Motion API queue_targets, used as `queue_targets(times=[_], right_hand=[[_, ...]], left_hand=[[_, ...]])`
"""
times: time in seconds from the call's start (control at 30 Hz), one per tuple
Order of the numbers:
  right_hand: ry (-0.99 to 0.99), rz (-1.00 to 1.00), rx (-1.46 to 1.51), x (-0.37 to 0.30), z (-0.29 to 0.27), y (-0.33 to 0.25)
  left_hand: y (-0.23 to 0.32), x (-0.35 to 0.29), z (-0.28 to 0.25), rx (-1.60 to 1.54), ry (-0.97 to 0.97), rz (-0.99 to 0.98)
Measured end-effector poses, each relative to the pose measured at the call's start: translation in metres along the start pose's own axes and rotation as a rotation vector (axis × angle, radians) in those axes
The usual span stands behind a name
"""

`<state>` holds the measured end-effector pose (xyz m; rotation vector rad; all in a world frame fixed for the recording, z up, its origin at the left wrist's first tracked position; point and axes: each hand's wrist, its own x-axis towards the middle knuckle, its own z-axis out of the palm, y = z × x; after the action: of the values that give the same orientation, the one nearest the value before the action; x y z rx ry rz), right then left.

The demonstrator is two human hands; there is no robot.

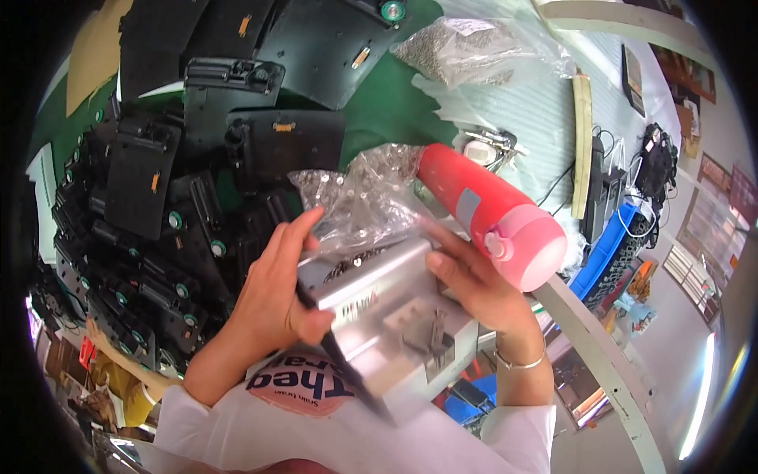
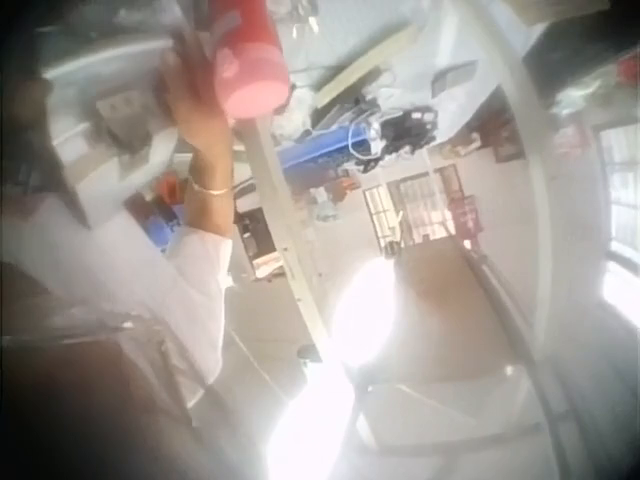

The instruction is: The person assembles electronic components by driving screws into plastic housings using an electric screwdriver.

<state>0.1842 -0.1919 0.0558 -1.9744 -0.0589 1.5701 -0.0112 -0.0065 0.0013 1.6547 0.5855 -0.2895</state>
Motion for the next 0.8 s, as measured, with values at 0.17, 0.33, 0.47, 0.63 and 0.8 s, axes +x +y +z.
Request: queue_targets(times=[0.17, 0.33, 0.47, 0.63, 0.8], right_hand=[[-0.026, -0.084, -0.227, 0.008, -0.009, 0.003], [0.072, 0.127, -0.063, 0.004, -0.001, -0.006], [0.031, -0.017, -0.085, 0.002, -0.002, 0.004], [0.008, 0.004, -0.039, 0.005, -0.005, 0.012], [0.078, 0.058, -0.065, 0.003, -0.004, 0.002]], left_hand=[[0.007, 0.010, -0.004, -0.029, -0.006, -0.030], [0.007, -0.001, -0.002, -0.006, 0.026, 0.024], [0.008, 0.012, -0.004, -0.042, -0.003, -0.052], [0.002, 0.011, 0.000, -0.055, -0.003, -0.009], [0.007, -0.001, 0.001, -0.089, -0.005, -0.040]])
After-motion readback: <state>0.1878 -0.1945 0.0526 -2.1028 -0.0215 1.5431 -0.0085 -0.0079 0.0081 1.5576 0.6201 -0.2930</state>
